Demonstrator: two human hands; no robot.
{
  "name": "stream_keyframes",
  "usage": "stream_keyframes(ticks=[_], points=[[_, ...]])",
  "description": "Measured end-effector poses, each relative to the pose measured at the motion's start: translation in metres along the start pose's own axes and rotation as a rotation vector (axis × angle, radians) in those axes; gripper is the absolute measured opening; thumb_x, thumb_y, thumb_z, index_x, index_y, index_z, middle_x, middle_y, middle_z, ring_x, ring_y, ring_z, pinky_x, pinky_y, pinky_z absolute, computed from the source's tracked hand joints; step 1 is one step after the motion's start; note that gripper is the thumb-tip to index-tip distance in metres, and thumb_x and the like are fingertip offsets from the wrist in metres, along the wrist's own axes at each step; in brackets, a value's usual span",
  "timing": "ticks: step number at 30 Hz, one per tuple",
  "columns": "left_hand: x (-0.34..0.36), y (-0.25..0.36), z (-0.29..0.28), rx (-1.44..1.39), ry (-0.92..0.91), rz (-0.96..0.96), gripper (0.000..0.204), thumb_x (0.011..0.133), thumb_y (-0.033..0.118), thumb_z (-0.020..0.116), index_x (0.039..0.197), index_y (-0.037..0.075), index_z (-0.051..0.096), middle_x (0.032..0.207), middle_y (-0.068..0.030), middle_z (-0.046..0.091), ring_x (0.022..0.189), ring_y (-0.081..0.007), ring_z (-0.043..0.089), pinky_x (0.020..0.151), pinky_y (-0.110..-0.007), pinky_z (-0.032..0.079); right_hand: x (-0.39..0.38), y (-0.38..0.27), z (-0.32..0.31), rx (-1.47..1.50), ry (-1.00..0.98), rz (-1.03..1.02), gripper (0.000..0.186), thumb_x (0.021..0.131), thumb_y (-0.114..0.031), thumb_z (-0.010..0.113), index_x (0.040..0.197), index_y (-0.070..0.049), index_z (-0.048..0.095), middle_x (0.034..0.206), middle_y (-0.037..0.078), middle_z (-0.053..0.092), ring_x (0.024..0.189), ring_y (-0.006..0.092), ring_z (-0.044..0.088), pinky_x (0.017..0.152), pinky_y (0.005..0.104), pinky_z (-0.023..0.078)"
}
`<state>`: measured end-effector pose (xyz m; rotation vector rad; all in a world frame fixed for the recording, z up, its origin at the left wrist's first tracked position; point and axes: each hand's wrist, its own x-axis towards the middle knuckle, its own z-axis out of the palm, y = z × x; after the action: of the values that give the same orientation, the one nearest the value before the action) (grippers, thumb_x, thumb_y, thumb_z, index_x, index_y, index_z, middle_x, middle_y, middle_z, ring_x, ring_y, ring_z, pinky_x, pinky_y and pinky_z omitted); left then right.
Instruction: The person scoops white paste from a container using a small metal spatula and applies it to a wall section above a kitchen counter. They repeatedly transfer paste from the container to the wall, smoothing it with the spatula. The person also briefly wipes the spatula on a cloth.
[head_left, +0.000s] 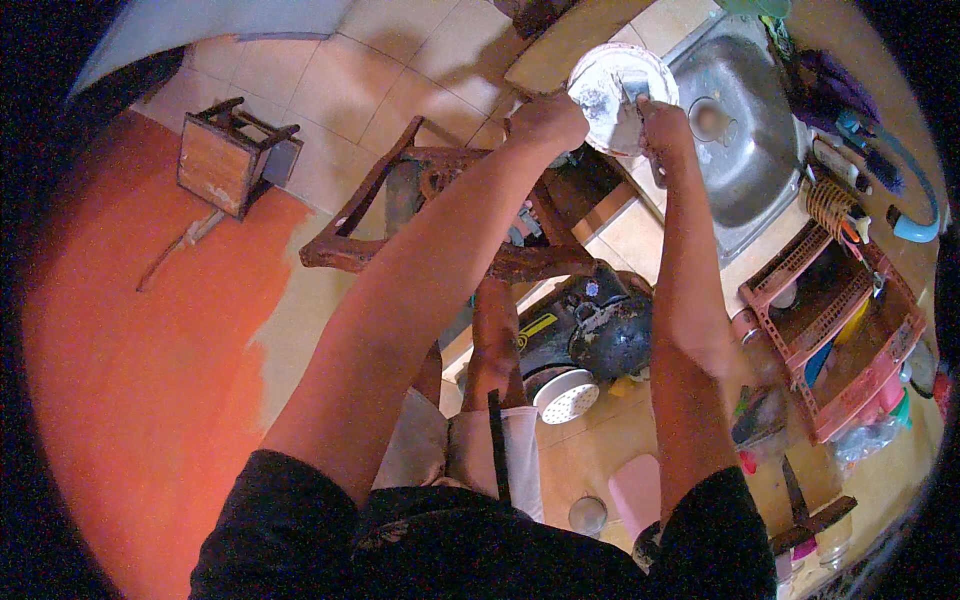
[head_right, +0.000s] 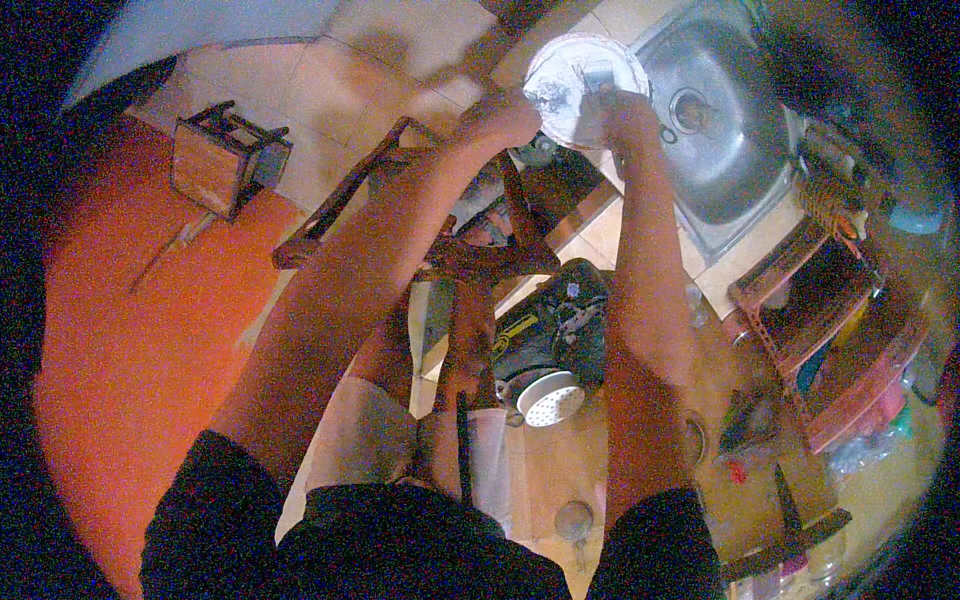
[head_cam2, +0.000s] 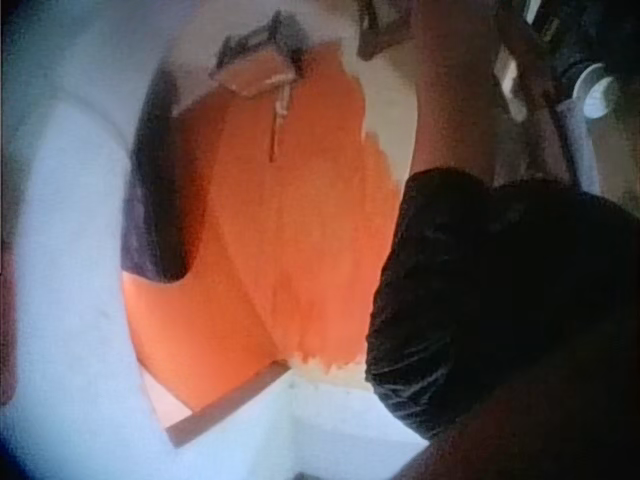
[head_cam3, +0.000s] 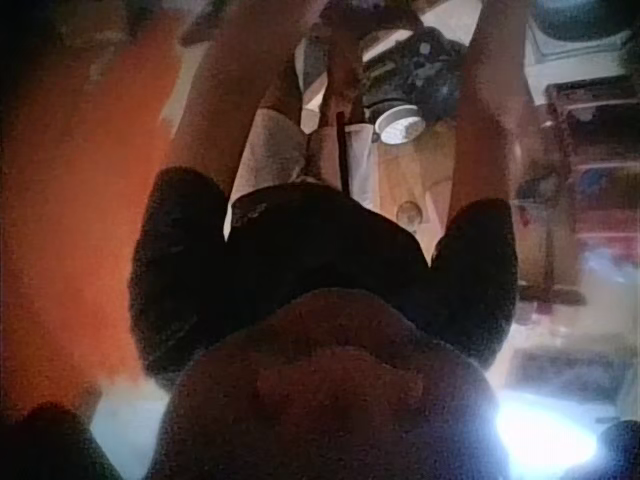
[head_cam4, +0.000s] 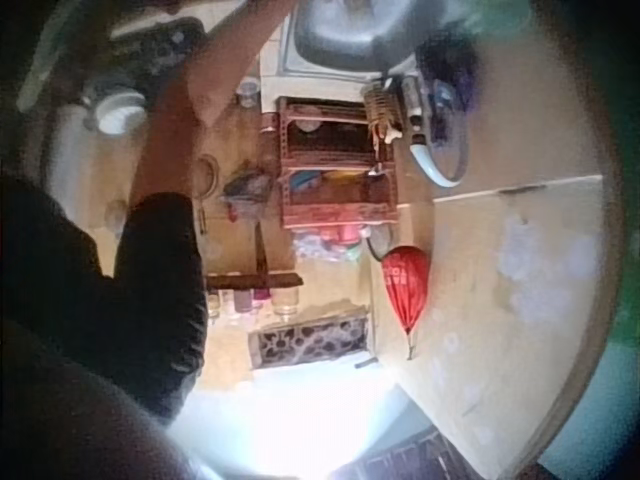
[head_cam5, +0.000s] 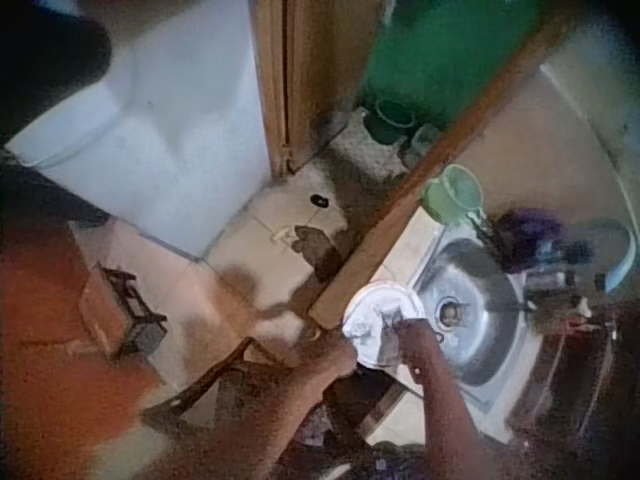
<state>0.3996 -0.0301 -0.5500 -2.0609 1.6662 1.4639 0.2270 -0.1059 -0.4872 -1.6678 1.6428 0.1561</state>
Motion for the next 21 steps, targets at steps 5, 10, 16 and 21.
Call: stream_keyframes(ticks=[5,10,16,21], points=[[-0.005,0.013,-0.008,-0.060,-0.001,-0.088,0.034,0.082,0.018,0.046,0.105,0.001,0.063,0.114,-0.0218,0.058,0.104,-0.0371,0.058,0.089,-0.046,0.047,-0.024,0.048,0.015,-0.029,0.063,-0.135,0.045,0.092,-0.039,0.049,0.076,0.002,0.060,0.052,0.009,0.052,0.040,0.0189,0.051,0.041,0.0347,0.042],[-0.002,0.002,-0.009,-0.019,-0.092,-0.116,0.039,0.084,0.022,0.048,0.116,0.004,0.059,0.123,-0.0190,0.055,0.113,-0.0343,0.054,0.093,-0.043,0.044,-0.041,0.056,0.011,0.049,0.057,0.061,0.042,0.092,-0.038,0.050,0.079,0.001,0.060,0.054,0.008,0.052,0.041,0.0164,0.050,0.040,0.0337,0.041],[-0.031,0.034,-0.039,-0.087,-0.054,-0.037,0.035,0.080,0.019,0.045,0.099,-0.002,0.065,0.100,-0.0241,0.063,0.094,-0.0355,0.063,0.083,-0.046,0.050,-0.027,0.082,0.025,0.038,0.234,-0.237,0.039,0.091,-0.036,0.053,0.080,0.000,0.062,0.053,0.008,0.051,0.039,0.0181,0.048,0.038,0.0342,0.038],[-0.010,0.003,-0.026,-0.087,-0.043,-0.076,0.042,0.081,0.021,0.048,0.116,0.000,0.057,0.122,-0.0198,0.055,0.113,-0.0351,0.054,0.093,-0.042,0.044,-0.047,-0.006,-0.015,0.183,0.109,0.197,0.035,0.090,-0.033,0.054,0.080,0.000,0.064,0.053,0.007,0.051,0.039,0.0163,0.045,0.038,0.0335,0.038]])
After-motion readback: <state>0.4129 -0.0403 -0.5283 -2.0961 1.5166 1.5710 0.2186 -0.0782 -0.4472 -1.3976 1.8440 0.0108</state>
